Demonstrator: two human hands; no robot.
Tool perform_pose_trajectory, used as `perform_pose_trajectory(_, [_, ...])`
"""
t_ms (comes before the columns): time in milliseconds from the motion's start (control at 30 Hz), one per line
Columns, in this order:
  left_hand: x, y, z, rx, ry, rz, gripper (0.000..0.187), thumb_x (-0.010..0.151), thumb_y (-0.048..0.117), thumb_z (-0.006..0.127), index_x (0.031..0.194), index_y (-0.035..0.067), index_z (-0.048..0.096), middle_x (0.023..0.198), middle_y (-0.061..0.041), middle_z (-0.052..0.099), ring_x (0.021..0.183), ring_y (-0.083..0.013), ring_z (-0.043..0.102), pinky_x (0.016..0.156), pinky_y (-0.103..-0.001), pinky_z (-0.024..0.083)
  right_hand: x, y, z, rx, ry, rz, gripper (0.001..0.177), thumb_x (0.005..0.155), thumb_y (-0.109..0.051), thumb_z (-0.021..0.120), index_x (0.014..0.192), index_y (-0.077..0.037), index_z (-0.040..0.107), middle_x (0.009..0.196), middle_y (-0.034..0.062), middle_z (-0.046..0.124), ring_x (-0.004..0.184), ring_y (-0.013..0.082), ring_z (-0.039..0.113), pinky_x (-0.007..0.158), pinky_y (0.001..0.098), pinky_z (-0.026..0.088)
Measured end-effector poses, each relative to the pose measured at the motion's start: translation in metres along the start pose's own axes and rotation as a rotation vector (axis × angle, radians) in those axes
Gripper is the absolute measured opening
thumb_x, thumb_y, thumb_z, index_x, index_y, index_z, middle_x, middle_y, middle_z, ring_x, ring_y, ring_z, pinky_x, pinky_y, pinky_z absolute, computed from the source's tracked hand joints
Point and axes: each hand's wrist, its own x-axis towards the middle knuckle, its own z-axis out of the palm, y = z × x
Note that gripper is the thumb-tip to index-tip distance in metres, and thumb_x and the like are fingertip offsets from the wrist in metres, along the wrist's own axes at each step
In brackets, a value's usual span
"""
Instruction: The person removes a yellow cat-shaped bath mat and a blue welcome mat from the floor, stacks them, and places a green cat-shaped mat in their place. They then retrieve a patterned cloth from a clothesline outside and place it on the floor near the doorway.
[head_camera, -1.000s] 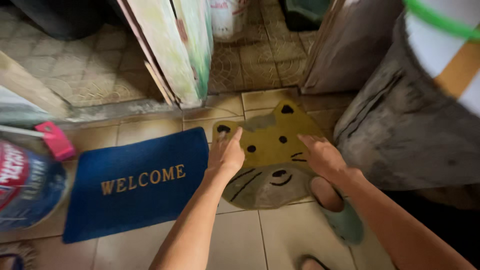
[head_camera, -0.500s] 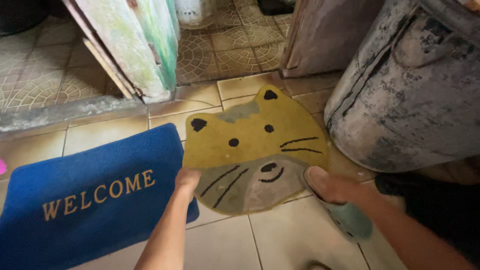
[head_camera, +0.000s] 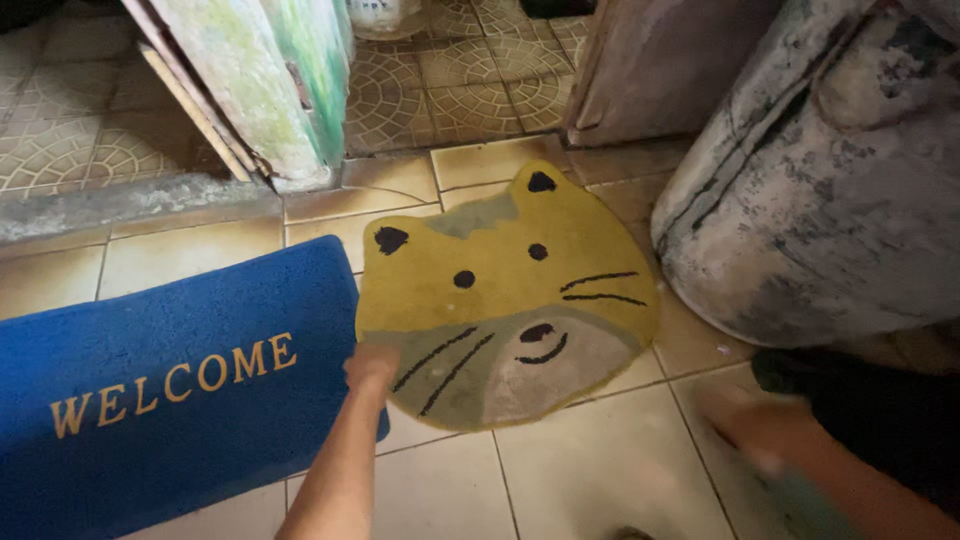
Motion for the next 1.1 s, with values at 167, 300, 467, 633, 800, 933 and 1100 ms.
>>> perform_pose_trajectory(167, [0.008, -0.014, 0.019, -0.243, 0.030, -0.190, 0.060, 0.087, 0.028, 0.076, 0.132, -0.007, 0.056, 0.132, -0.025, 0.065, 0.116, -0.0404, 0.068, 0.094, -0.047, 0.056, -0.017, 0.006, -0.014, 0.063, 0.066, -0.004, 0.031, 0.094, -0.030, 0.058, 0.118, -0.011, 0.065, 0.104, 0.0141, 0.072, 0.094, 0.0322, 0.070, 0.086, 0.0485, 0.055])
perform_pose_trajectory(300, [-0.021, 0.003, 0.010, -0.279, 0.054, -0.312, 0.059, 0.087, 0.027, 0.076, 0.132, -0.004, 0.056, 0.134, -0.025, 0.060, 0.119, -0.0423, 0.063, 0.097, -0.048, 0.054, -0.022, -0.012, -0.024, 0.114, 0.120, -0.066, 0.037, 0.093, -0.032, 0.060, 0.125, -0.015, 0.062, 0.107, 0.0138, 0.072, 0.099, 0.0329, 0.069, 0.088, 0.0482, 0.054])
perform_pose_trajectory(467, [-0.056, 0.020, -0.021, -0.227, 0.098, -0.404, 0.058, 0.086, 0.025, 0.077, 0.133, -0.001, 0.056, 0.138, -0.025, 0.054, 0.124, -0.0446, 0.056, 0.099, -0.050, 0.051, -0.007, -0.079, -0.058, 0.175, 0.227, -0.243, 0.046, 0.091, -0.036, 0.061, 0.134, -0.019, 0.058, 0.111, 0.0135, 0.072, 0.105, 0.0339, 0.069, 0.091, 0.0479, 0.054])
perform_pose_trajectory(633, [-0.077, 0.016, -0.048, -0.714, 0.149, -0.432, 0.058, 0.077, 0.013, 0.081, 0.129, -0.007, 0.064, 0.136, -0.027, 0.063, 0.121, -0.0398, 0.068, 0.098, -0.047, 0.059, 0.014, -0.177, -0.113, 0.352, 0.351, -0.507, 0.029, 0.086, -0.020, 0.065, 0.113, -0.012, 0.065, 0.100, 0.0160, 0.072, 0.096, 0.0361, 0.070, 0.082, 0.0495, 0.054])
perform_pose_trajectory(800, [-0.093, 0.013, -0.058, -0.588, 0.039, -0.413, 0.054, 0.080, 0.019, 0.080, 0.128, -0.001, 0.067, 0.132, -0.026, 0.065, 0.119, -0.0400, 0.067, 0.096, -0.046, 0.055, 0.018, -0.246, -0.128, 0.403, 0.407, -0.590, 0.027, 0.085, -0.022, 0.069, 0.109, -0.009, 0.071, 0.098, 0.0174, 0.074, 0.098, 0.0360, 0.071, 0.085, 0.0481, 0.055])
perform_pose_trajectory(933, [-0.091, 0.015, -0.052, -0.542, 0.076, -0.368, 0.052, 0.082, 0.021, 0.078, 0.127, 0.000, 0.066, 0.131, -0.027, 0.062, 0.119, -0.0413, 0.064, 0.095, -0.046, 0.054, 0.012, -0.281, -0.110, 0.506, 0.341, -0.594, 0.037, 0.083, -0.025, 0.072, 0.117, -0.011, 0.069, 0.101, 0.0196, 0.074, 0.100, 0.0355, 0.071, 0.087, 0.0458, 0.056])
perform_pose_trajectory(1100, [-0.082, 0.028, -0.029, -0.468, 0.065, -0.409, 0.057, 0.082, 0.024, 0.076, 0.130, 0.000, 0.059, 0.133, -0.028, 0.056, 0.118, -0.0441, 0.060, 0.094, -0.050, 0.052, 0.011, -0.291, -0.098, 0.348, 0.189, -0.416, 0.027, 0.094, -0.026, 0.064, 0.112, -0.009, 0.074, 0.106, 0.0195, 0.073, 0.102, 0.0366, 0.070, 0.090, 0.0472, 0.054])
